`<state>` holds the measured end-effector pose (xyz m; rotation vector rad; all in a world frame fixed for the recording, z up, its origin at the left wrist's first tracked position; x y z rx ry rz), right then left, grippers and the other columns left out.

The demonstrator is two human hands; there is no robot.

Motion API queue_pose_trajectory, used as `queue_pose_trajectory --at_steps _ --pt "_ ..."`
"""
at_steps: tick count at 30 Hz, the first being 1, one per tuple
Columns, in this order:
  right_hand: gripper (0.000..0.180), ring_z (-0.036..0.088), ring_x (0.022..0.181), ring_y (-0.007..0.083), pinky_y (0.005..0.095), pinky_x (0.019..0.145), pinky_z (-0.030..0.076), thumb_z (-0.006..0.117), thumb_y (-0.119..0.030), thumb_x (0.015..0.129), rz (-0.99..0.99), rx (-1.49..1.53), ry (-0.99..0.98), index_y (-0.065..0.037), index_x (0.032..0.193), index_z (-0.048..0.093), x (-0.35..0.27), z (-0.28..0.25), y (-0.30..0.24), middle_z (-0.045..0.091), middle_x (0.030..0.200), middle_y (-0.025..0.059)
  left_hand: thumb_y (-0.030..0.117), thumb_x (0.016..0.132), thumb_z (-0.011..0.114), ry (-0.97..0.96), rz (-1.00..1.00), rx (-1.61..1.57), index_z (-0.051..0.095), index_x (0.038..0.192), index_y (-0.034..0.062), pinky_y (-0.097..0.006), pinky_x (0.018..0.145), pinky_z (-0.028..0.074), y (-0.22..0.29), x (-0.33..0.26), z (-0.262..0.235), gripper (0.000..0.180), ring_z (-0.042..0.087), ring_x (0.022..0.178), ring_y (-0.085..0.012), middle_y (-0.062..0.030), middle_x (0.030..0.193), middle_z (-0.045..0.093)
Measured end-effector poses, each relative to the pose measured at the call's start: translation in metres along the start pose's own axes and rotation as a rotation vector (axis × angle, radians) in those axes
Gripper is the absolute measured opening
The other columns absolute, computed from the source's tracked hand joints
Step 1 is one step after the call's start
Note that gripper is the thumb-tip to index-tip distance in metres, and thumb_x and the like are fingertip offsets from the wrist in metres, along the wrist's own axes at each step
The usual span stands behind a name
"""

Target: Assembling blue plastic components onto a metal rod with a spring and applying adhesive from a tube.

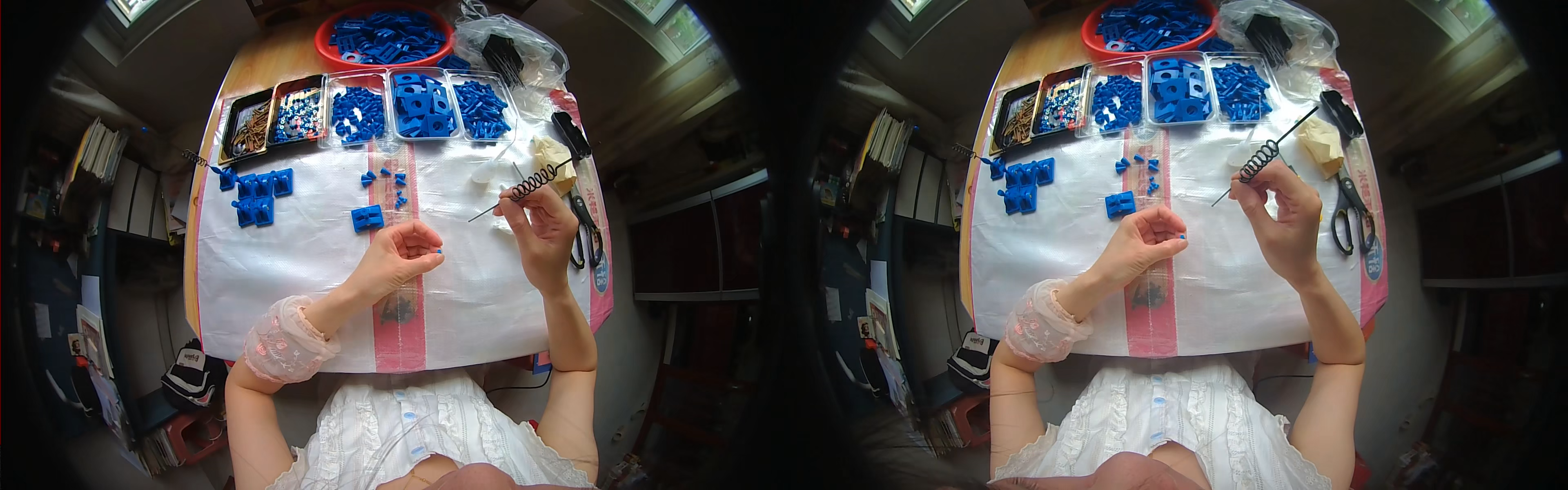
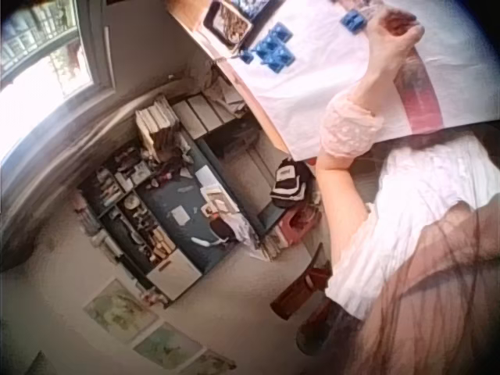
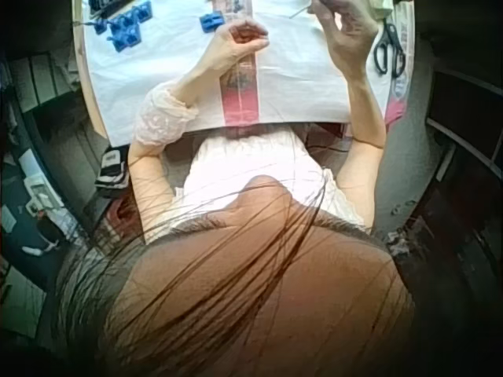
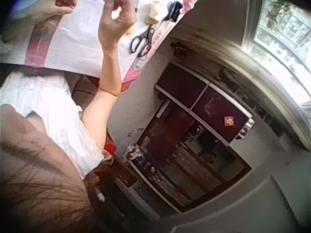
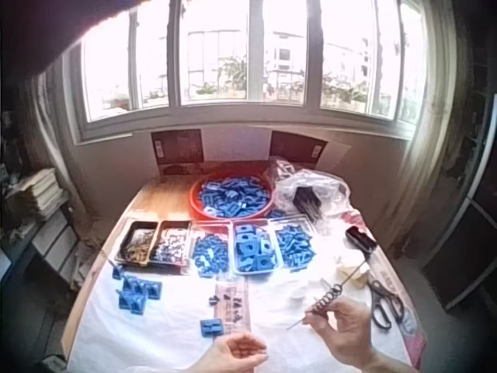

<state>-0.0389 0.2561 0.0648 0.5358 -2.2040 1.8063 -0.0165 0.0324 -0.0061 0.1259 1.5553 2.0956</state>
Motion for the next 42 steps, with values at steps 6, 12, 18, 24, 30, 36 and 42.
queue_pose_trajectory --at_steps 6,12,18,24,30,36,42 --pt "0.005 0.067 0.083 0.0131 0.0264 0.08 0.053 0.067 0.003 0.09 0.003 -0.022 -0.011 0.003 0.096 0.066 -0.0002 0.0006 -0.0017 0.067 0.092 0.0076 0.003 0.088 0.072 0.027 0.002 0.033 0.068 0.098 0.005 -0.02 0.081 0.052 0.0 -0.0027 0.0006 0.012 0.064 0.088 -0.0053 0.0004 0.097 0.067" --pt "0.006 0.067 0.082 0.0134 0.0265 0.079 0.053 0.067 0.003 0.09 -0.001 -0.027 -0.014 0.003 0.096 0.066 -0.001 -0.0005 -0.0006 0.067 0.093 0.0079 0.005 0.091 0.069 0.019 0.01 0.002 0.07 0.103 0.0027 -0.022 0.081 0.054 0.002 -0.0009 0.0019 0.012 0.068 0.092 -0.0091 -0.0062 0.104 0.072" --pt "0.008 0.057 0.073 0.0053 0.0214 0.067 0.043 0.069 0.006 0.086 -0.05 0.034 0.039 0.001 0.093 0.066 0.0012 0.0046 -0.0014 0.068 0.083 0.0036 0.008 0.094 0.067 0.057 0.027 -0.009 0.069 0.104 0.0008 -0.023 0.08 0.055 -0.0013 0.0021 0.0007 0.013 0.069 0.089 -0.0114 -0.0078 0.1 0.072" --pt "0.006 0.068 0.082 0.0148 0.0267 0.078 0.054 0.066 0.004 0.09 -0.03 -0.025 -0.021 0.003 0.096 0.065 -0.0011 0.0004 0.0002 0.068 0.092 0.0092 0.009 0.095 0.066 0.057 0.037 -0.069 0.065 0.11 0.0016 -0.022 0.08 0.055 -0.0035 0.0027 -0.001 0.016 0.068 0.09 -0.0116 -0.0074 0.101 0.071" --pt "0.008 0.068 0.083 0.0153 0.0272 0.078 0.054 0.066 0.004 0.09 -0.038 -0.016 -0.019 0.003 0.098 0.065 -0.0021 -0.0002 0.0023 0.069 0.093 0.0098 0.01 0.094 0.067 0.048 0.031 -0.088 0.065 0.108 0.0023 -0.022 0.08 0.054 -0.0032 0.0034 -0.0005 0.016 0.068 0.091 -0.0118 -0.0072 0.1 0.07" --pt "0.009 0.068 0.083 0.0153 0.0273 0.079 0.055 0.066 0.004 0.09 -0.03 -0.016 -0.028 0.003 0.099 0.065 -0.0026 0.0006 0.0012 0.069 0.093 0.0099 0.01 0.095 0.067 0.051 0.012 -0.078 0.064 0.109 0.0016 -0.022 0.081 0.054 -0.0013 0.0031 0.0005 0.016 0.068 0.092 -0.0126 -0.0075 0.101 0.07" --pt "0.009 0.057 0.073 0.0062 0.0217 0.067 0.043 0.07 0.004 0.086 -0.043 0.027 0.033 0.001 0.093 0.066 -0.0012 0.0063 -0.0013 0.068 0.083 0.0046 0.009 0.097 0.063 0.028 -0.007 -0.156 0.063 0.107 0.0014 -0.021 0.084 0.055 -0.0068 0.0056 -0.0002 0.013 0.068 0.092 -0.0109 -0.007 0.102 0.068"
Point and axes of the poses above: each hand's wrist, its own x-axis towards the middle knuckle, its own z-axis out of the palm, y = z × x, the point moved 1 cm from there along x, towards the middle knuckle
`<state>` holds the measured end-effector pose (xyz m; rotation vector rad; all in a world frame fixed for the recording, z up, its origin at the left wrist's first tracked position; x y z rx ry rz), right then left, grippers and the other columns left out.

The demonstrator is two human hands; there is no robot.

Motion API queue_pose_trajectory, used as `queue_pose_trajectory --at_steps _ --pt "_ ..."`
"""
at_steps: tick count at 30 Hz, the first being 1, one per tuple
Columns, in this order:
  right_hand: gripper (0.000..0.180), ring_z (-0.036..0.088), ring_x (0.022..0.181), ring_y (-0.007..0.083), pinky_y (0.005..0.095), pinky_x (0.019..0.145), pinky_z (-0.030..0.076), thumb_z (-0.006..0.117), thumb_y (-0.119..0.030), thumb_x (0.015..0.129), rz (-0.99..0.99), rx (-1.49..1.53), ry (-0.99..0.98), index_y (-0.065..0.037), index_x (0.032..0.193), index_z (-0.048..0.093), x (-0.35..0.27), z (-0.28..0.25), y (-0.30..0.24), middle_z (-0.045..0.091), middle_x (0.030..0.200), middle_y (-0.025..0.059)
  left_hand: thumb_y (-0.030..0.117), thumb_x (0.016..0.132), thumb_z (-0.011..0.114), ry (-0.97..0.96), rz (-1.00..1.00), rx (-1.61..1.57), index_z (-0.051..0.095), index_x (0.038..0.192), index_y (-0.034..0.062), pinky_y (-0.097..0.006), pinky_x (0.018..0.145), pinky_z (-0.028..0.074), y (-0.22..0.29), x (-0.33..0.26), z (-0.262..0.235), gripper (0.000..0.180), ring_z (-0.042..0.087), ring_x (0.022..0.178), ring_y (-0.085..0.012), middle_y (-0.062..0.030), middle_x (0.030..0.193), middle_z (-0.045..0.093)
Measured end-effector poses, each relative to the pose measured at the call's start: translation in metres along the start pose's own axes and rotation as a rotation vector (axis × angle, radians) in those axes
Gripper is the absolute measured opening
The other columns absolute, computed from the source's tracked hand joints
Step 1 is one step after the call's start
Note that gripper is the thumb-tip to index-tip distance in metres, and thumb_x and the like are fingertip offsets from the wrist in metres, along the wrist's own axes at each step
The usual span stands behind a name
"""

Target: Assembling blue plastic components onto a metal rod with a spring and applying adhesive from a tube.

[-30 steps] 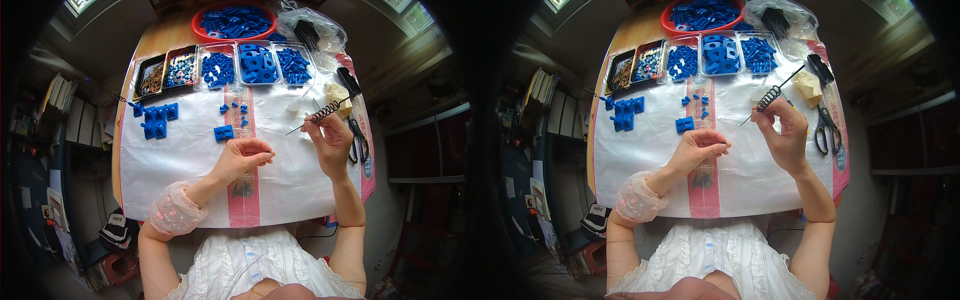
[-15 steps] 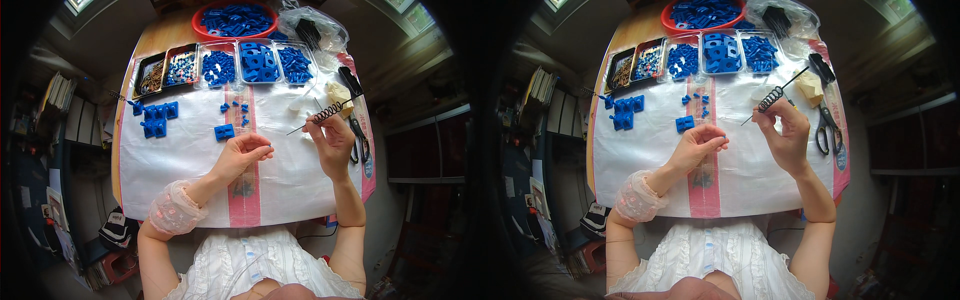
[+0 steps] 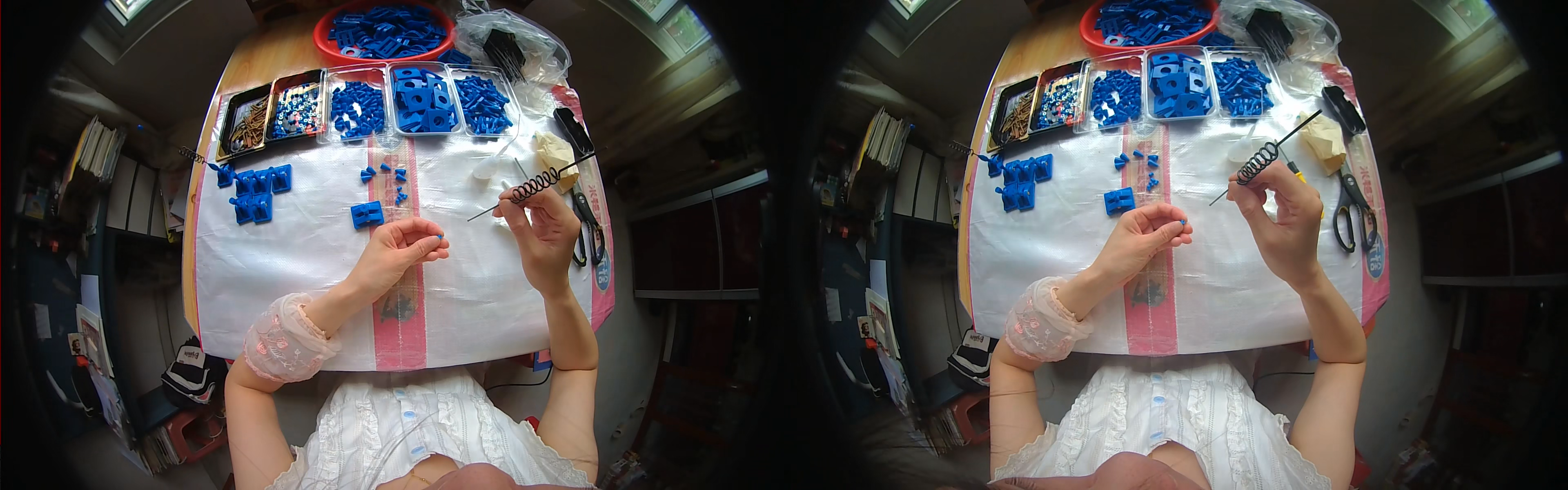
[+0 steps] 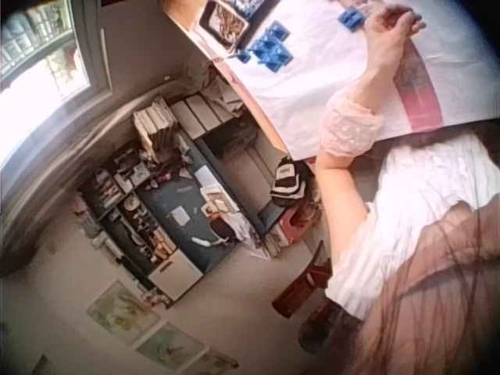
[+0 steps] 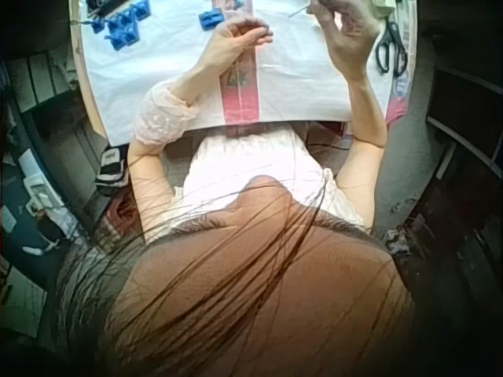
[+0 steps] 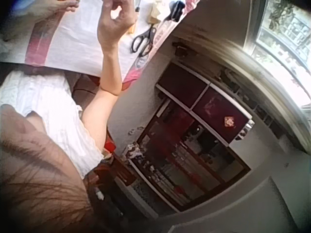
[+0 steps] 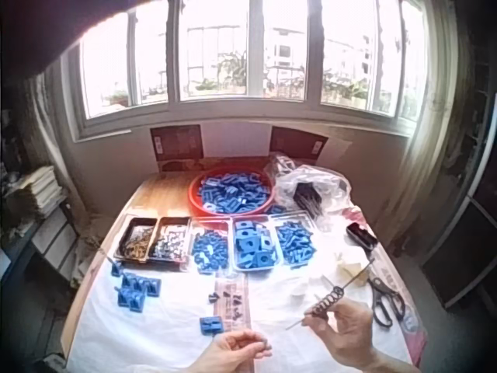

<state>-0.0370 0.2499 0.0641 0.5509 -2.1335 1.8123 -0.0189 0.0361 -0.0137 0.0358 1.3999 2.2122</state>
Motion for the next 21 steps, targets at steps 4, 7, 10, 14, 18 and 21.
queue_pose_trajectory --at_steps 4,7,10,14,18,21 --pt "0.009 0.065 0.08 0.0125 0.0264 0.075 0.051 0.068 0.004 0.088 0.02 -0.02 -0.051 0.003 0.097 0.066 -0.0032 -0.0034 0.0032 0.069 0.09 0.0089 0.009 0.097 0.063 -0.015 -0.01 -0.046 0.063 0.107 0.0021 -0.02 0.082 0.053 -0.0036 0.0015 -0.0025 0.012 0.065 0.091 -0.0078 -0.0056 0.102 0.067" --pt "0.01 0.068 0.083 0.0159 0.0288 0.08 0.055 0.067 0.004 0.09 0.029 -0.035 -0.073 0.004 0.099 0.066 -0.004 -0.0041 0.0043 0.069 0.094 0.011 0.009 0.097 0.063 -0.052 0.016 0.013 0.063 0.108 0.0029 -0.019 0.08 0.051 -0.0013 0.0012 -0.002 0.013 0.062 0.089 -0.0061 -0.0041 0.101 0.067" --pt "0.009 0.068 0.083 0.016 0.0288 0.08 0.055 0.067 0.004 0.09 0.03 -0.041 -0.077 0.004 0.099 0.066 -0.004 -0.0045 0.0041 0.069 0.094 0.0109 0.009 0.097 0.063 -0.045 0.011 0.04 0.063 0.108 0.0041 -0.019 0.08 0.05 -0.0006 0.001 -0.0008 0.012 0.062 0.089 -0.0058 -0.0036 0.101 0.067" --pt "0.009 0.058 0.073 0.0067 0.0217 0.066 0.044 0.069 0.006 0.086 0.006 0.005 -0.015 0.001 0.092 0.066 -0.0016 0.0026 0.0016 0.068 0.083 0.0045 0.01 0.096 0.065 -0.043 0.026 0.046 0.062 0.105 0.0052 -0.021 0.081 0.051 0.0002 -0.0002 0.0 0.01 0.063 0.089 -0.0069 -0.0037 0.101 0.068" --pt "0.009 0.058 0.072 0.0065 0.0218 0.066 0.044 0.069 0.006 0.085 0.004 0.0 -0.028 0.001 0.092 0.066 -0.0011 0.0031 0.0023 0.068 0.083 0.0042 0.01 0.095 0.066 -0.051 0.048 0.052 0.062 0.105 0.0053 -0.022 0.082 0.051 -0.0002 0.0001 -0.0013 0.012 0.063 0.089 -0.0077 -0.0037 0.101 0.068" --pt "0.01 0.057 0.072 0.0063 0.0218 0.066 0.044 0.07 0.006 0.085 0.003 -0.001 -0.026 0.001 0.092 0.066 -0.0014 0.0024 0.0028 0.068 0.083 0.0041 0.01 0.096 0.065 -0.045 0.038 0.044 0.062 0.108 0.0049 -0.023 0.083 0.051 0.0009 0.0 0.0005 0.014 0.064 0.091 -0.0086 -0.0039 0.101 0.068"
Point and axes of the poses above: each hand's wrist, its own x-axis towards the middle knuckle, its own z-axis out of the palm, y = z × x, the point moved 1 cm from there along x, towards the middle knuckle
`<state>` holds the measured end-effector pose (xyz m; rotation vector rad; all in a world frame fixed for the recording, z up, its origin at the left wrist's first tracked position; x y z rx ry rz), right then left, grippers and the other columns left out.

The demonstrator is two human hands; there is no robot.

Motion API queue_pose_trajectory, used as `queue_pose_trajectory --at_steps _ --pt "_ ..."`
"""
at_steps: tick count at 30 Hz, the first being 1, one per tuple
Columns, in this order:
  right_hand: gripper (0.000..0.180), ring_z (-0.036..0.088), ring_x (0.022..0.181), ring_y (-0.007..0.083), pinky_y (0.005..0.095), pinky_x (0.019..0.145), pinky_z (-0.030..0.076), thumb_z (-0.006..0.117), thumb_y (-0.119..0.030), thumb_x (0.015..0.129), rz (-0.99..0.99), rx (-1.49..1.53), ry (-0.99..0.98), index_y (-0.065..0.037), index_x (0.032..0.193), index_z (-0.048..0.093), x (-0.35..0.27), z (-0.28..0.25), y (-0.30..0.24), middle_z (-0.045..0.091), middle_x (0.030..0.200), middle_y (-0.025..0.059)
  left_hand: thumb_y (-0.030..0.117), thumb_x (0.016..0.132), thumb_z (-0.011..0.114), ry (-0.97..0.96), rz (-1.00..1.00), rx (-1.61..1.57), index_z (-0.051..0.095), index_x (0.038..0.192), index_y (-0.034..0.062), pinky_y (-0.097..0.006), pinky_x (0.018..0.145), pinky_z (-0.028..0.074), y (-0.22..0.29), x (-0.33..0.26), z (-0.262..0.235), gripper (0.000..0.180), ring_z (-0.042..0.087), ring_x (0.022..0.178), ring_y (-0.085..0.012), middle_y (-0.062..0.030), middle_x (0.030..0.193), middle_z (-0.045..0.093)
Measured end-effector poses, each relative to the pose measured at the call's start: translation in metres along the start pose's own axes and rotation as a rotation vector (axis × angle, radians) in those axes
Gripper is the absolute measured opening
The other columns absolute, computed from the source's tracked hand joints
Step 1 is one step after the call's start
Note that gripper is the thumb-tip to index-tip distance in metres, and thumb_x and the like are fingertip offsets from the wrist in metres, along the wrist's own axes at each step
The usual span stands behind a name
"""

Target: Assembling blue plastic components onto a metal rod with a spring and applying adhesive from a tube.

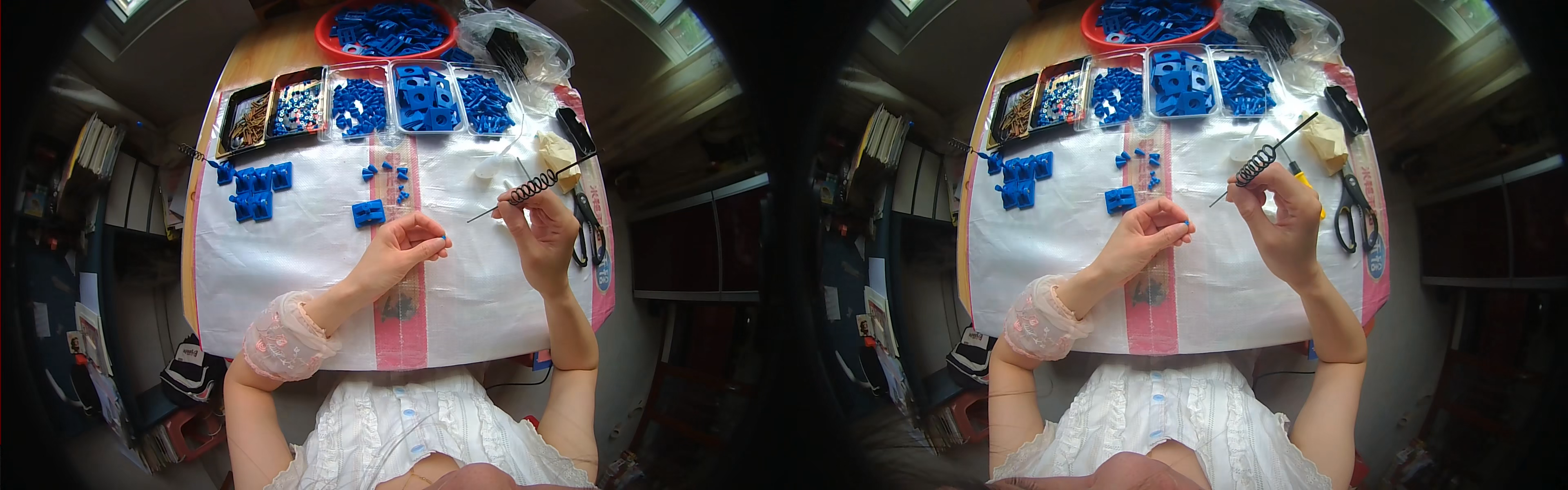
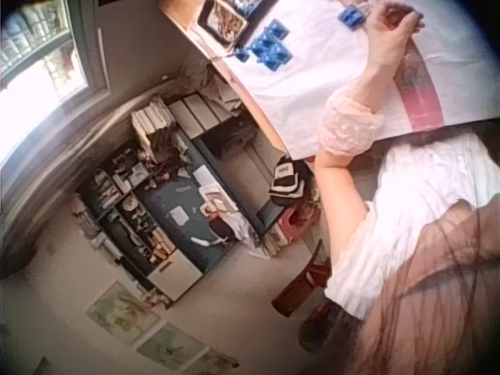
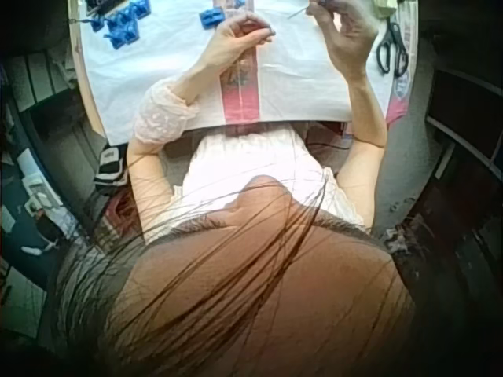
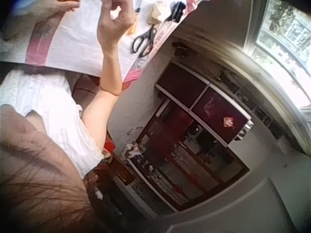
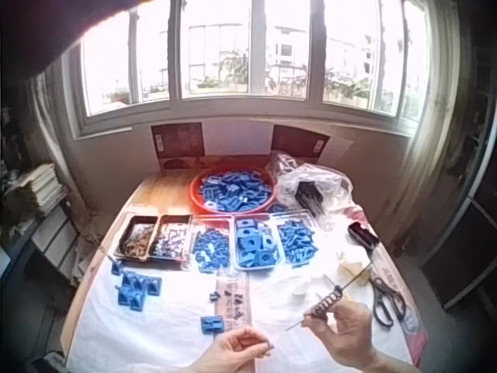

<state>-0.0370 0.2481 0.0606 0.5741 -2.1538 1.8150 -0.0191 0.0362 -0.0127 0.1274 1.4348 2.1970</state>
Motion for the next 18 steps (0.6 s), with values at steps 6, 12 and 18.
queue_pose_trajectory --at_steps 6,12,18 --pt "0.01 0.057 0.072 0.0063 0.0218 0.066 0.044 0.07 0.006 0.085 -0.002 -0.001 -0.003 0.001 0.092 0.066 0.0001 0.0003 0.0006 0.069 0.083 0.0043 0.01 0.097 0.064 -0.005 -0.005 -0.02 0.062 0.11 0.0037 -0.022 0.083 0.053 0.0005 -0.001 0.0001 0.015 0.066 0.092 -0.0099 -0.0049 0.101 0.068" --pt "0.01 0.058 0.073 0.0065 0.0217 0.067 0.044 0.069 0.006 0.085 0.0 0.002 0.006 0.001 0.092 0.066 0.0001 0.0008 -0.0006 0.069 0.084 0.0047 0.009 0.098 0.061 -0.011 -0.043 -0.047 0.062 0.109 0.0028 -0.02 0.081 0.053 -0.0019 -0.0002 -0.0017 0.013 0.065 0.089 -0.0089 -0.0053 0.101 0.068" --pt "0.009 0.061 0.076 0.0096 0.0242 0.071 0.047 0.069 0.005 0.087 0.017 -0.013 -0.021 0.002 0.095 0.066 -0.0009 0.0 -0.0004 0.069 0.086 0.0064 0.011 0.099 0.061 -0.017 -0.038 -0.019 0.064 0.108 0.0026 -0.017 0.073 0.049 -0.0032 0.0005 -0.0012 0.013 0.058 0.08 -0.0045 -0.0012 0.095 0.065"
Point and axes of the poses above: each hand's wrist, its own x-axis towards the middle knuckle, its own z-axis out of the palm, y = z × x, the point moved 1 cm from there along x, towards the middle knuckle
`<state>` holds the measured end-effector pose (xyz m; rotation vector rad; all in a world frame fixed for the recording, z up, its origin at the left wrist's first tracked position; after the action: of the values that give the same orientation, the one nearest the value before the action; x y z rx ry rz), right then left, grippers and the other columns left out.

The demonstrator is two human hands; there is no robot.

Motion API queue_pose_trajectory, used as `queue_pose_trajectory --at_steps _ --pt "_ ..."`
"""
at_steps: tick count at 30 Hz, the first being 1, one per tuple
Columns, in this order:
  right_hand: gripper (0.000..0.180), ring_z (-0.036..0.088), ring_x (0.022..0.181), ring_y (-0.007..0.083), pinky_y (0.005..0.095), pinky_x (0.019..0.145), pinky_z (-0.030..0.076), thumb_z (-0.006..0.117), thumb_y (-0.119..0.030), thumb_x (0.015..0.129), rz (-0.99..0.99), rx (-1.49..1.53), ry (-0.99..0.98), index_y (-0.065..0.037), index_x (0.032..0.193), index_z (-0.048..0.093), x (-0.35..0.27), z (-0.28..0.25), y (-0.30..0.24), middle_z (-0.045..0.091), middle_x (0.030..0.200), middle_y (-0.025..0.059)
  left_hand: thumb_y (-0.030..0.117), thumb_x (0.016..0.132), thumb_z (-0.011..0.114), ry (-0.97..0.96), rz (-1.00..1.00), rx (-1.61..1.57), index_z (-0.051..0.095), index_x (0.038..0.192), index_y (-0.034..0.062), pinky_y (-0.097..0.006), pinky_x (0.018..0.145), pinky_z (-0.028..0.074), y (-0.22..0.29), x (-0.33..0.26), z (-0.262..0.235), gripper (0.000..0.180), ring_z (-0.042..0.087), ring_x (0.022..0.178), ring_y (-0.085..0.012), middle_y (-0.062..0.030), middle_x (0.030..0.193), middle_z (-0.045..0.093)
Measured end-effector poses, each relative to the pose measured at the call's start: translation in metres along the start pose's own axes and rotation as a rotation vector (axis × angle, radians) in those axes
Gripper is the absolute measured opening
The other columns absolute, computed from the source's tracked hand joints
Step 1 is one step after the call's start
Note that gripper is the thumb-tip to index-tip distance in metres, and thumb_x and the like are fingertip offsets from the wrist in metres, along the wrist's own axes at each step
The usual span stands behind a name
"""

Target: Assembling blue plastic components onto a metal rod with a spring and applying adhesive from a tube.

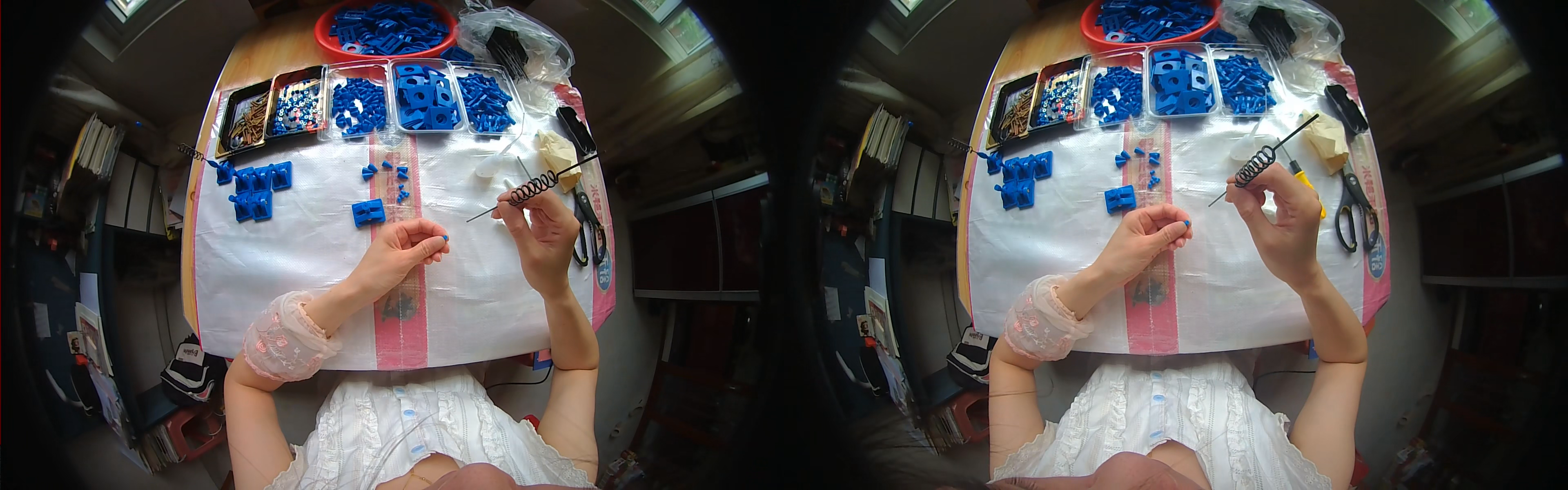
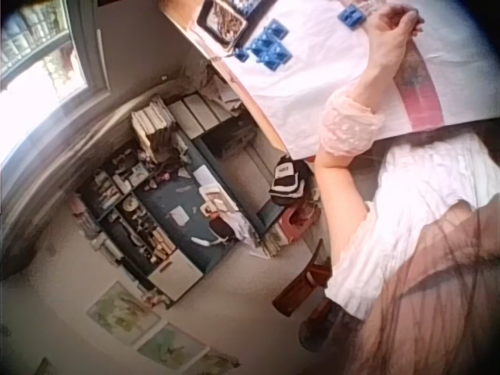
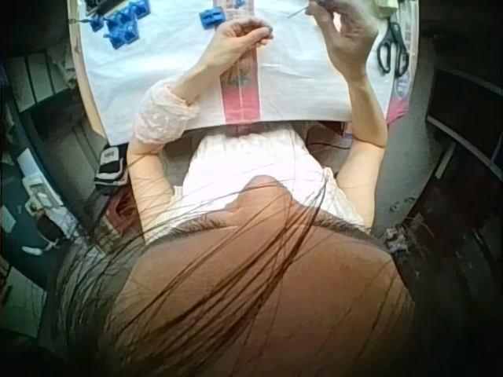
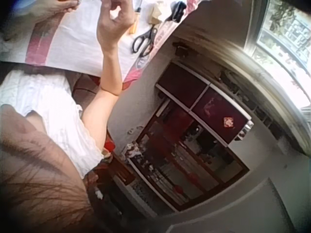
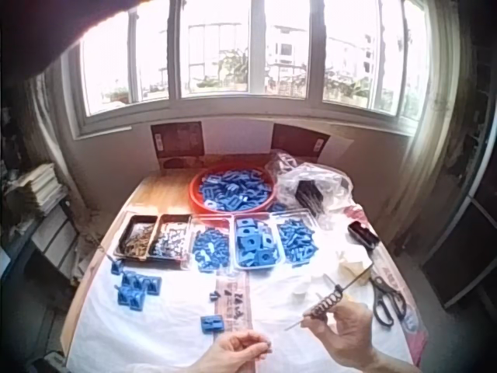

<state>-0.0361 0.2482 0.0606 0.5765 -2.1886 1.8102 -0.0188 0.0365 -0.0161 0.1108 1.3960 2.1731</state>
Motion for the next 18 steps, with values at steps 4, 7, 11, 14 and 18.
queue_pose_trajectory --at_steps 4,7,11,14,18 --pt "0.01 0.068 0.083 0.0158 0.0288 0.081 0.054 0.067 0.004 0.089 0.024 -0.03 -0.042 0.003 0.1 0.066 -0.0028 -0.0042 0.0024 0.069 0.093 0.01 0.014 0.098 0.063 0.02 0.02 0.086 0.065 0.107 0.0042 -0.014 0.06 0.038 0.0056 -0.0027 0.0049 0.013 0.047 0.07 0.0016 0.0062 0.086 0.058" --pt "0.01 0.068 0.083 0.0159 0.0288 0.08 0.054 0.067 0.005 0.089 0.017 -0.026 -0.041 0.003 0.1 0.065 -0.0031 -0.0038 0.0016 0.069 0.093 0.0102 0.014 0.096 0.066 0.038 0.017 0.14 0.067 0.107 0.0042 -0.014 0.054 0.028 0.008 -0.0033 0.0067 0.015 0.038 0.063 0.0043 0.0118 0.075 0.049" --pt "0.01 0.066 0.083 0.0163 0.0293 0.078 0.054 0.065 0.006 0.09 -0.014 0.0 -0.046 0.003 0.1 0.064 -0.004 -0.004 0.0025 0.067 0.092 0.0107 0.013 0.095 0.068 0.041 -0.007 0.16 0.069 0.105 0.0034 -0.014 0.052 0.026 0.0078 -0.0053 0.0031 0.014 0.035 0.059 0.0046 0.0146 0.067 0.041" --pt "0.01 0.065 0.082 0.0166 0.0297 0.077 0.054 0.065 0.007 0.09 -0.027 0.023 -0.038 0.004 0.1 0.063 -0.0051 -0.0039 -0.0003 0.066 0.091 0.0113 0.012 0.094 0.068 0.06 0.004 0.208 0.07 0.104 0.0035 -0.015 0.053 0.027 0.0092 -0.0065 0.0017 0.013 0.035 0.059 0.0041 0.0147 0.066 0.039" --pt "0.009 0.063 0.081 0.016 0.0297 0.075 0.054 0.065 0.007 0.09 -0.065 0.046 -0.056 0.004 0.098 0.062 -0.0053 -0.0043 -0.0041 0.066 0.091 0.0118 0.01 0.093 0.069 0.069 0.086 0.254 0.07 0.102 0.0043 -0.016 0.06 0.036 0.0047 -0.0022 -0.0025 0.011 0.046 0.067 0.0023 0.0109 0.074 0.053"
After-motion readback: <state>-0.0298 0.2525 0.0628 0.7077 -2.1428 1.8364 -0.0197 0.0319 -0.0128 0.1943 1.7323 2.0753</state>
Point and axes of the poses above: each hand's wrist, its own x-axis towards the middle knuckle, its own z-axis out of the palm, y = z × x, the point moved 1 cm from there along x, towards the middle knuckle
